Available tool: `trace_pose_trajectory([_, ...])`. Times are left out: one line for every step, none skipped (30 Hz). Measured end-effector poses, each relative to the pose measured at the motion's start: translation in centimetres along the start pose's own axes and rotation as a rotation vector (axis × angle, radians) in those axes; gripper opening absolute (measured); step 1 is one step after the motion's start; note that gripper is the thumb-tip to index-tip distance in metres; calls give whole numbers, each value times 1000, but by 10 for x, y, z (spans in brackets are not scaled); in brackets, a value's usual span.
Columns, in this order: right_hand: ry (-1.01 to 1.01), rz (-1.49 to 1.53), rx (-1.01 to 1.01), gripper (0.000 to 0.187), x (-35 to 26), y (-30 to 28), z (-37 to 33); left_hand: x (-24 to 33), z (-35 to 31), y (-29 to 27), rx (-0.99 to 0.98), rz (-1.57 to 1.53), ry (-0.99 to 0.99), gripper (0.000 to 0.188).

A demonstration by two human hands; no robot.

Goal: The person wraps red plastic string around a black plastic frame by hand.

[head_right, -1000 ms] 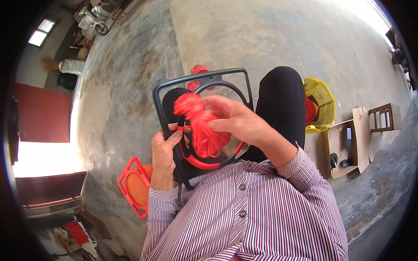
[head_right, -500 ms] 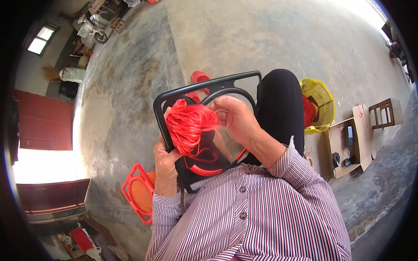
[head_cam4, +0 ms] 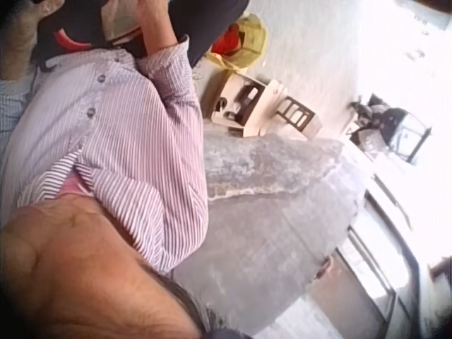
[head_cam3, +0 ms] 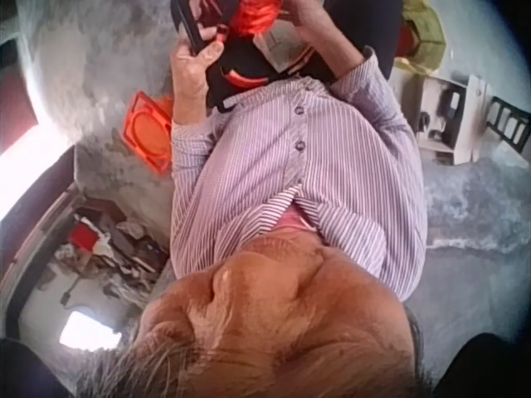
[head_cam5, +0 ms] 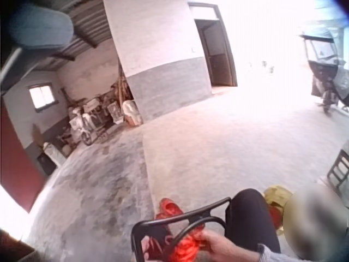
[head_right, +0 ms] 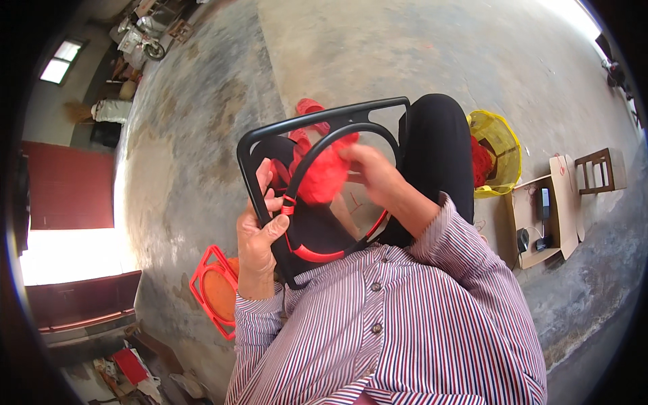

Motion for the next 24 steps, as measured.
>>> trace_pose_trajectory([6, -4, -3, 39, 0, -9, -12, -6, -1, -5, 46, 9, -43, 27])
trace_pose_trajectory([-7, -26, -101, 42, -6, -8, -26, -9, -1, -6, 52, 6, -45, 27])
trace_pose_trajectory([-24, -41, -204, 45, -14, 0, -39, -10, -1, -5, 56, -68, -78, 27])
trace_pose_trajectory([-97, 122, -295, 51, -28, 14, -46, -14, -1, -6, 65, -144, -112, 26])
trace_pose_trajectory([-170, 287, -384, 57, -42, 24, -54, -15, -2, -9, 74, -141, -112, 26])
trace_pose_trajectory([-180, 419, -529, 59, -50, 25, -69, -23, -2, -7, 61, -226, -197, 27])
trace_pose_trajectory([-226, 595, -854, 55, -69, 43, -86, -34, -4, -7, 62, -305, -283, 28])
trace_pose_trajectory([-288, 494, -819, 52, -79, 45, -91, -36, -4, -9, 74, -268, -282, 35])
trace_pose_trajectory([-359, 385, -774, 49, -93, 49, -100, -35, 0, -9, 71, -271, -282, 35])
trace_pose_trajectory([-360, 388, -777, 49, -96, 54, -106, -29, 3, -7, 25, -266, -226, 35])
trace_pose_trajectory([-319, 248, -692, 49, -90, 56, -108, -23, 6, -5, -19, -261, -170, 36])
trace_pose_trajectory([-275, 108, -607, 49, -83, 53, -108, -24, 5, -6, -14, -259, -169, 36])
trace_pose_trajectory([-271, 109, -614, 49, -79, 54, -110, -27, 4, -9, -1, -286, -171, 35])
trace_pose_trajectory([-296, 151, -466, 48, -77, 42, -104, -31, 2, -12, 13, -313, -173, 34])
trace_pose_trajectory([-326, 188, -312, 46, -76, 28, -100, -32, 0, -14, 13, -314, -171, 34])
trace_pose_trajectory([-331, 298, -298, 43, -78, 10, -88, -37, -1, -14, 14, -329, -198, 32])
trace_pose_trajectory([-280, 549, -436, 35, -73, 1, -73, -40, -2, -13, 15, -343, -225, 29])
trace_pose_trajectory([-222, 552, -302, 32, -64, -12, -56, -39, -1, -11, 6, -343, -223, 29])
trace_pose_trajectory([-164, 553, -167, 30, -55, -23, -47, -39, 0, -10, 13, -313, -241, 28])
trace_pose_trajectory([-187, 333, 2, 30, -51, -36, -51, -38, 1, -9, 19, -282, -257, 28])
trace_pose_trajectory([-119, 303, -31, 31, -49, -18, -52, -36, 2, -9, 17, -276, -255, 28])
trace_pose_trajectory([-92, 221, -134, 31, -51, 5, -53, -33, 0, -10, 28, -186, -265, 28])
trace_pose_trajectory([-66, 139, -235, 33, -51, 28, -54, -31, -1, -12, 39, -96, -273, 29])
trace_pose_trajectory([-76, 41, -293, 34, -55, 47, -56, -32, -2, -13, 13, 28, -268, 38])
Point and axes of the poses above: each hand's wrist, its own z-axis towards the middle knuckle, its own y-axis out of the palm, x = y × z, the point moved 9 cm from there along z, towards the middle knuckle, and after that the axes turned 5 degrees about -x, right-handed, at the moved point
